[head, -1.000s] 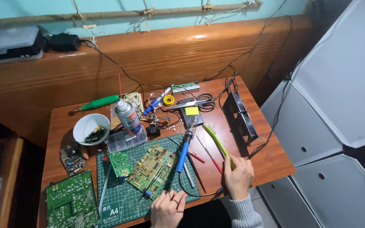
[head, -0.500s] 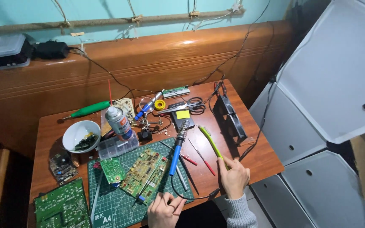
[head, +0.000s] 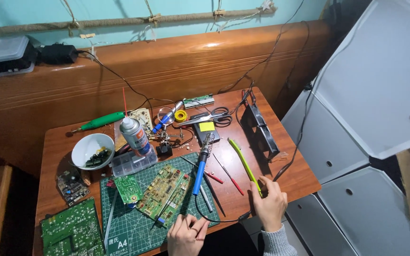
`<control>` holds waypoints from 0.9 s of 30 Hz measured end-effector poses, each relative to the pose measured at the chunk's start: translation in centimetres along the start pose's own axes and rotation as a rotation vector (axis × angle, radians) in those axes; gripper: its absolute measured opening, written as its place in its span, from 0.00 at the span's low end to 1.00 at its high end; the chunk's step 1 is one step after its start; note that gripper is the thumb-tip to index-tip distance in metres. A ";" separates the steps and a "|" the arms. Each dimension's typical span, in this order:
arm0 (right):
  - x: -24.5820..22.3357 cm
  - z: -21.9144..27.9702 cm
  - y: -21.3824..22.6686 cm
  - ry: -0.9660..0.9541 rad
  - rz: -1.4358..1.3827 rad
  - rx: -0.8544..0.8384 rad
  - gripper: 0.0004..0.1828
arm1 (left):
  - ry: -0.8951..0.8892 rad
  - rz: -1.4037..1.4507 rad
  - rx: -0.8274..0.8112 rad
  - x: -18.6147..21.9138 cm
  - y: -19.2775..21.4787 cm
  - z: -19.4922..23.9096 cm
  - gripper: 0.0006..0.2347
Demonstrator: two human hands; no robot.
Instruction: Inspecting and repairing electronic circuit boards using a soldering iron and other hand tools on a workbench.
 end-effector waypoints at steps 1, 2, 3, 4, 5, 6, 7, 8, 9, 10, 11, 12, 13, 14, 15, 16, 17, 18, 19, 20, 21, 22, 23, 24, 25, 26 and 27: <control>0.3 0.0 -0.2 0.003 -0.002 -0.004 0.18 | 0.005 -0.003 0.000 0.0 0.0 0.0 0.04; 0.6 0.0 -0.4 -0.003 0.001 0.008 0.17 | -0.008 0.000 0.005 -0.1 0.0 0.0 0.05; 0.9 0.0 -0.6 -0.010 0.003 0.021 0.16 | -0.020 0.004 0.009 -0.1 0.0 0.0 0.05; 0.8 -0.1 -0.3 -0.009 0.000 0.018 0.16 | -0.017 0.000 0.009 -0.1 0.0 0.0 0.05; 0.8 -0.1 0.0 -0.022 0.001 -0.009 0.16 | -0.020 -0.001 0.013 0.0 0.0 -0.1 0.05; 0.6 -0.2 0.4 -0.038 0.004 -0.035 0.16 | -0.023 0.001 0.017 0.0 0.1 -0.1 0.05; 0.3 -0.2 0.9 -0.039 0.004 -0.038 0.16 | -0.022 0.000 0.015 0.0 0.1 -0.1 0.05; 0.1 -0.3 1.4 -0.054 0.019 -0.108 0.17 | -0.021 0.008 0.014 0.0 0.1 -0.2 0.05; -0.1 -0.3 1.8 -0.068 0.035 -0.178 0.17 | -0.020 0.015 0.013 0.0 0.1 -0.2 0.06; -0.1 -0.3 1.8 -0.067 0.035 -0.179 0.17 | -0.019 0.015 0.014 0.1 0.1 -0.1 0.06; -0.2 -0.2 1.8 -0.045 0.028 -0.160 0.19 | -0.004 0.021 0.004 0.1 0.1 -0.1 0.06; -0.4 -0.3 1.8 -0.021 0.018 -0.142 0.21 | 0.012 0.026 -0.003 0.2 0.2 -0.2 0.06; -0.9 -0.3 1.8 -0.018 0.016 -0.144 0.21 | 0.015 0.023 -0.001 0.1 0.1 -0.2 0.06; -1.5 -0.3 1.7 0.020 -0.014 -0.133 0.19 | 0.007 0.024 0.010 0.0 -0.1 -0.2 0.06; -2.0 -0.3 1.6 0.057 -0.044 -0.123 0.18 | -0.002 0.025 0.020 -0.1 -0.3 -0.1 0.06; -2.4 -0.4 1.3 0.059 -0.047 -0.126 0.18 | 0.001 0.021 0.020 0.0 -0.2 -0.2 0.06; -2.9 -0.6 0.9 0.114 -0.063 -0.162 0.17 | 0.002 0.039 0.025 0.0 -0.1 -0.2 0.05; -3.3 -0.7 0.5 0.169 -0.077 -0.195 0.17 | 0.001 0.058 0.031 0.0 -0.1 -0.3 0.04; -3.4 -0.4 0.1 0.171 -0.079 -0.196 0.17 | 0.002 0.057 0.032 0.0 -0.1 -0.2 0.04; -3.5 -0.2 -0.3 0.242 -0.133 -0.200 0.16 | 0.007 0.065 0.040 0.0 -0.1 -0.2 0.04; -3.7 0.1 -0.7 0.314 -0.187 -0.203 0.15 | 0.012 0.073 0.048 0.0 -0.1 -0.2 0.04; -4.4 0.4 -0.1 0.315 -0.187 -0.203 0.15 | 0.013 0.072 0.050 0.0 0.0 -0.2 0.04; -5.1 0.8 0.5 0.301 -0.194 -0.198 0.14 | 0.016 0.074 0.048 0.0 0.1 -0.2 0.05; -5.7 1.1 1.2 0.287 -0.201 -0.194 0.13 | 0.021 0.075 0.044 0.1 0.1 -0.2 0.06; -4.7 0.8 0.2 0.288 -0.201 -0.195 0.13 | 0.023 0.075 0.045 0.1 0.2 -0.3 0.06; -3.7 0.7 -0.9 0.300 -0.152 -0.199 0.13 | 0.015 0.081 0.043 0.1 0.2 -0.3 0.05; -2.7 0.6 -2.0 0.311 -0.103 -0.203 0.14 | 0.006 0.087 0.041 0.0 0.2 -0.2 0.04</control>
Point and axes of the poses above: each hand's wrist, its own z-axis away from the middle knuckle, its own y-axis out of the back of the hand, x = y × z, the point moved 1 cm from there along -z, towards the middle knuckle, and after that the axes turned 9 degrees about -x, right-handed, at the moved point
